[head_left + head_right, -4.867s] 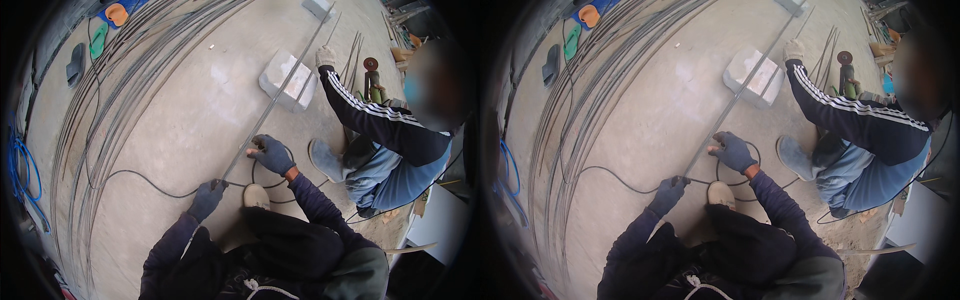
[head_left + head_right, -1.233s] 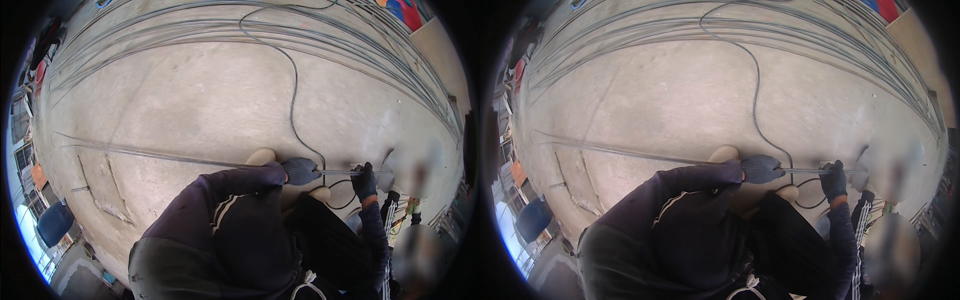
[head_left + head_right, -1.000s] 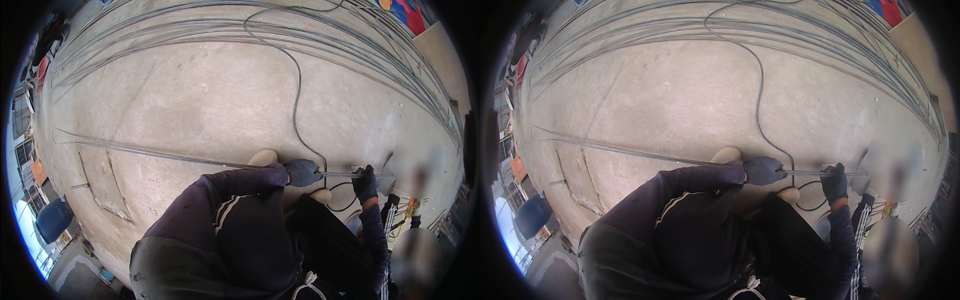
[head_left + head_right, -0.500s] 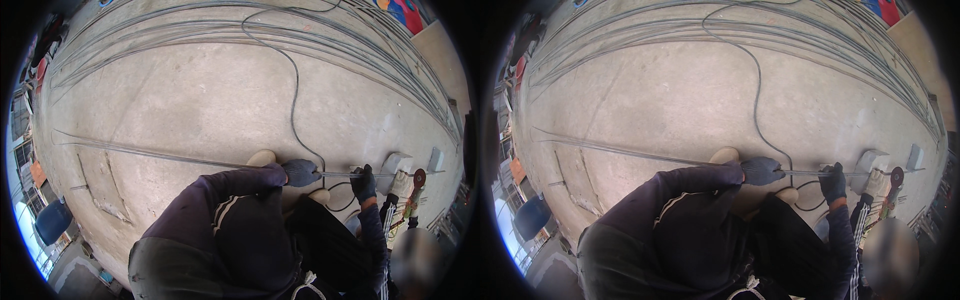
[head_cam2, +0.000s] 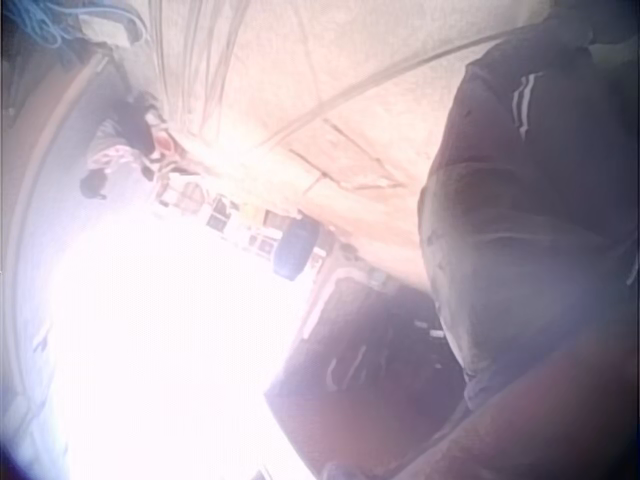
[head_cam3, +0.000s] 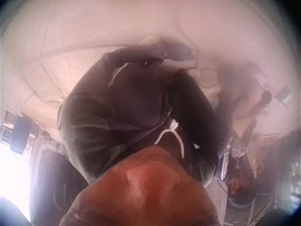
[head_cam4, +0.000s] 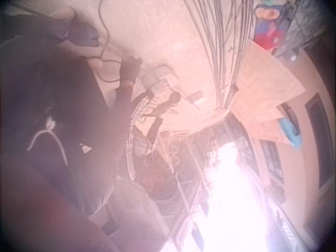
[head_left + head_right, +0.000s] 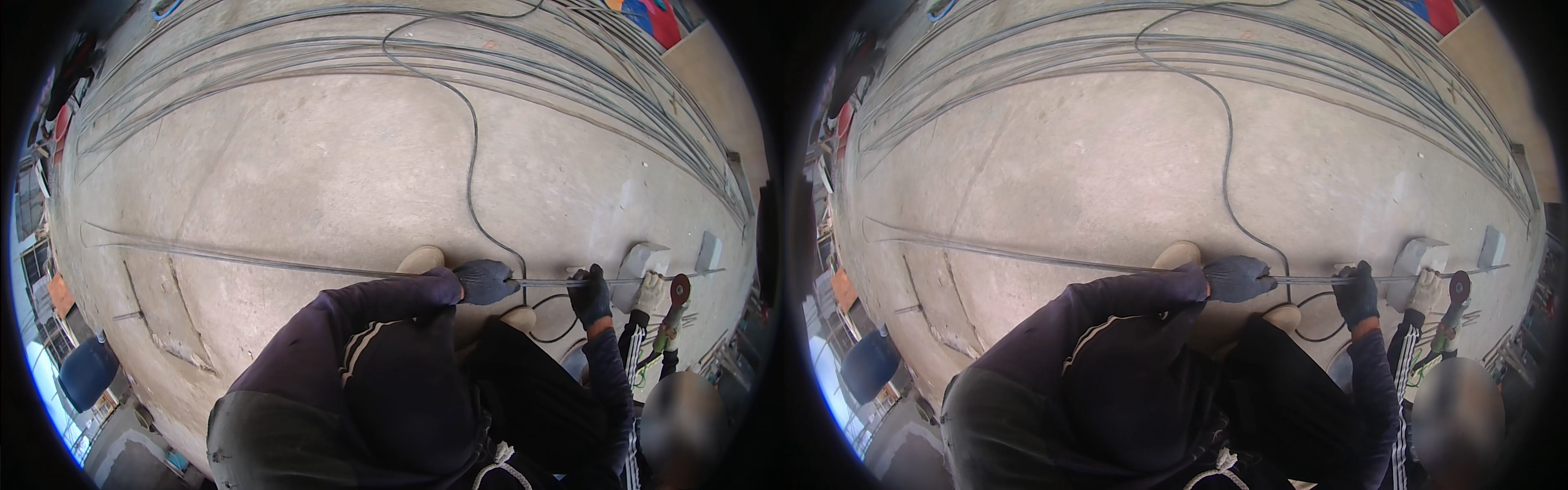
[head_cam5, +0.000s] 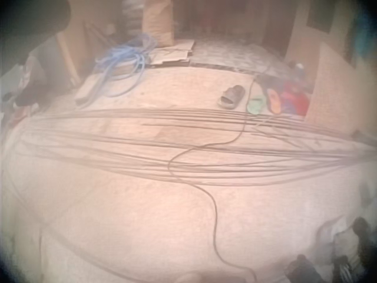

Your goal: The person straightens long metal rods using a hammer and then positions them for cutting. Another person uses an angle grinder to cut the rods to length while the first person holds them in place.

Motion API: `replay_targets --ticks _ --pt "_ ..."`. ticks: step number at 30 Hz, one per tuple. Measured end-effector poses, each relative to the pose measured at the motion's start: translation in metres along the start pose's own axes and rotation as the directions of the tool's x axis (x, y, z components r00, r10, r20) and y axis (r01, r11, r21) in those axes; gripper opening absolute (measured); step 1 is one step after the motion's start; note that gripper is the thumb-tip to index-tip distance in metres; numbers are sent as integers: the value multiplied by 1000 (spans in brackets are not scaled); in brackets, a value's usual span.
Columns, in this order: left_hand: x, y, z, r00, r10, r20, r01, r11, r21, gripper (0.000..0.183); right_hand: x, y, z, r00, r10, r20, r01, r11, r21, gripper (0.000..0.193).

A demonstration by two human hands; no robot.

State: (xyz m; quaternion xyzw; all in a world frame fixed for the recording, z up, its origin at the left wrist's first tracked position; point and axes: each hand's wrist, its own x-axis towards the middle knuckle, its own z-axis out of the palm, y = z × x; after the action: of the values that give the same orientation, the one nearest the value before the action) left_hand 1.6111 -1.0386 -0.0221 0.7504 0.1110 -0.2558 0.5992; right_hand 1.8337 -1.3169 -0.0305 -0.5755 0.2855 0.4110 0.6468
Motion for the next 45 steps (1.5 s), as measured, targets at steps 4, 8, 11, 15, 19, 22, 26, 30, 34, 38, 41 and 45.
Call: replay_targets --ticks 4,8,11,15,19,22,26,30,34,38,41,45 --pt "1 0 0 1000 -1 5 1 1000 -6 53 1 1 -1 1000 4 -9 -4 1000 29 29" --pt "0 1 -1 1000 -16 20 16 1000 -25 53 2 3 -2 999 -25 40 24 999 28 28" --pt "-1 2 -2 1000 -9 9 9 999 -54 53 1 5 -1 989 -99 111 106 993 -55 26" --pt "-2 3 -3 999 -34 23 35 999 -38 52 -1 4 7 998 -29 -60 30 999 14 25" --pt "-3 4 -3 1000 -25 14 26 999 -45 52 -4 3 11 995 -27 -99 29 999 21 26" --pt "-2 4 -4 999 -19 31 21 999 -44 52 -4 3 10 998 -32 -49 32 999 8 27" --pt "-1 3 -3 999 -19 30 20 999 -34 52 -3 3 7 1000 -13 -16 13 1000 12 27" --pt "-1 1 -2 1000 -13 22 13 1000 -22 53 -3 3 9 999 -23 -46 23 1000 -11 27" --pt "0 0 -1 1000 -4 15 4 1000 -17 53 -4 4 10 998 -20 -54 22 999 42 26" --pt "0 1 -3 999 -20 31 21 1000 -14 53 -4 3 10 1000 -14 -23 14 999 32 26" --pt "-1 3 -3 999 -22 30 22 1000 -7 53 -4 3 12 999 -7 -32 9 999 53 27" --pt "-2 5 -5 1000 -17 7 17 1000 -14 53 -6 1 15 999 0 -46 3 998 65 27"
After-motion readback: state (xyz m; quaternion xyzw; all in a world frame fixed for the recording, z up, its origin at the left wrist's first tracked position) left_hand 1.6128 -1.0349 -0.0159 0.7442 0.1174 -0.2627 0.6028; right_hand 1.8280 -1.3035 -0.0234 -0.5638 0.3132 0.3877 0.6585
